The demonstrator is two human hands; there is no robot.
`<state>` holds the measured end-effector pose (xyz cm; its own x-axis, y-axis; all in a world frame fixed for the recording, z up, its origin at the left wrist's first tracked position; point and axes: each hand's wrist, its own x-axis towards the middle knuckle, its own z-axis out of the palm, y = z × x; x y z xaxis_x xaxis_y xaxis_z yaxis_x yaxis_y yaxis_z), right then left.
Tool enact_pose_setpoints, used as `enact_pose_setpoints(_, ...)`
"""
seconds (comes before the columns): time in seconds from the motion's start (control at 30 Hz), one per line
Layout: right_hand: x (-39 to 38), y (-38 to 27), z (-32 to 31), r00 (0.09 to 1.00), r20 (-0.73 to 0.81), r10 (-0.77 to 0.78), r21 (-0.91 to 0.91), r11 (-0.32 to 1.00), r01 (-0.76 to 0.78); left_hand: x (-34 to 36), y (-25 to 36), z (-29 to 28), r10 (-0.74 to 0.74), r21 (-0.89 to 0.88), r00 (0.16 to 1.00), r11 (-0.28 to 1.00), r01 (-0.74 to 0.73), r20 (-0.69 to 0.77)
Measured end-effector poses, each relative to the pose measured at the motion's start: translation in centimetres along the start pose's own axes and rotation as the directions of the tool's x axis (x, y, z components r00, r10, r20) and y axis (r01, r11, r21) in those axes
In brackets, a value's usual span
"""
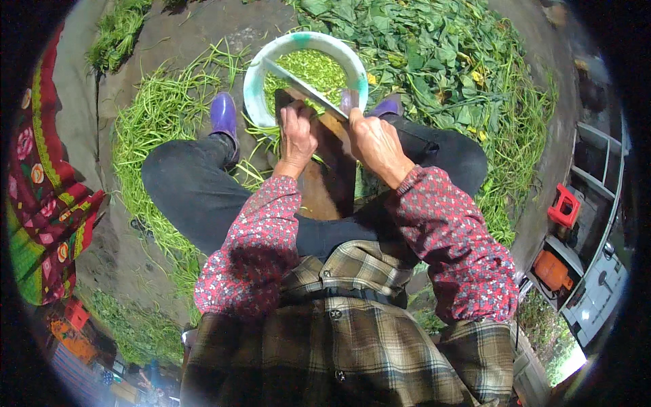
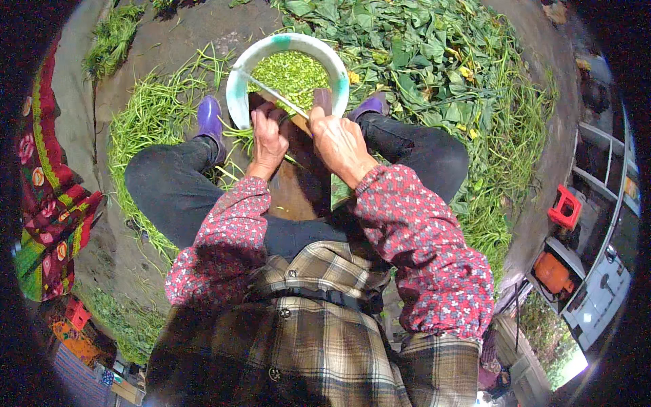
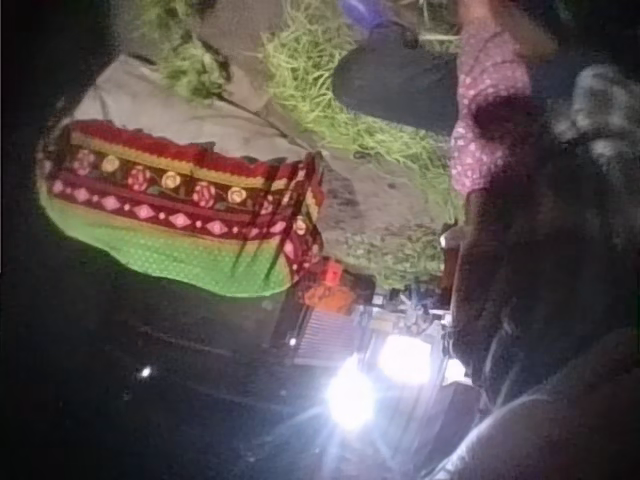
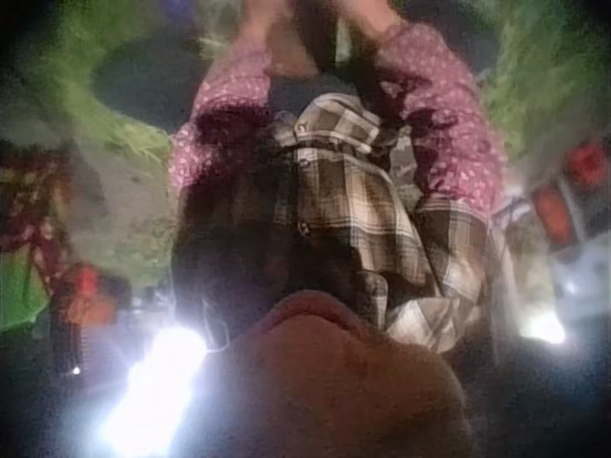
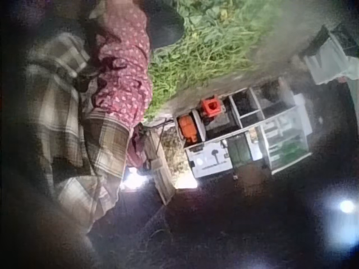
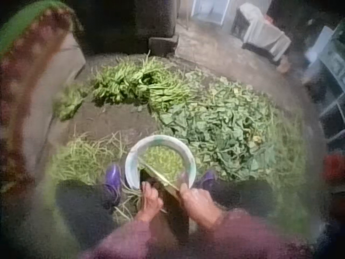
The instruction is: The person sits on the ground and uses a knife to chop green vegetables on a wooden board, collecting the chopped pieces into a white bowl. The person repeatedly gathers vegetables, chops them, and transfers the pieces into the bowl.
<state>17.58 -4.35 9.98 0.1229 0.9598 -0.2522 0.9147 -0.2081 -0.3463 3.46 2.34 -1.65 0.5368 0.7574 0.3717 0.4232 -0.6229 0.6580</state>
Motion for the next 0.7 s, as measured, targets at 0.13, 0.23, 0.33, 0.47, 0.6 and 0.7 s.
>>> enact_pose_setpoints(0.13,-0.3,-0.6,1.2,1.0,0.023,0.018,-0.046,0.999,-0.017,0.1,0.1,0.3,-0.009,-0.024,0.999,1.0,0.008,-0.031)
enact_pose_setpoints(0.23,1.1,-0.7,4.5,0.997,-0.071,0.013,-0.007,1.0,-0.013,-0.2,-0.4,0.2,0.016,0.016,0.998,1.0,-0.016,-0.052)
enact_pose_setpoints(0.33,1.3,-0.6,4.6,0.995,-0.1,0.006,0.057,0.998,0.0,-0.8,-0.1,-0.3,-0.042,0.102,0.998,0.994,0.036,0.05)
enact_pose_setpoints(0.47,1.1,0.4,5.0,0.984,-0.176,-0.019,0.126,0.991,0.042,-0.5,0.7,-0.9,0.017,0.145,0.999,0.989,-0.021,0.029)
enact_pose_setpoints(0.6,2.2,2.5,4.0,0.98,-0.192,-0.053,0.29,0.951,0.108,-0.5,0.3,-0.5,0.007,0.043,0.999,0.999,-0.005,-0.054)
enact_pose_setpoints(0.7,2.9,3.9,2.4,0.989,-0.146,-0.017,0.311,0.948,0.062,-0.3,0.1,0.3,0.0,-0.044,0.994,0.999,-0.005,-0.105)
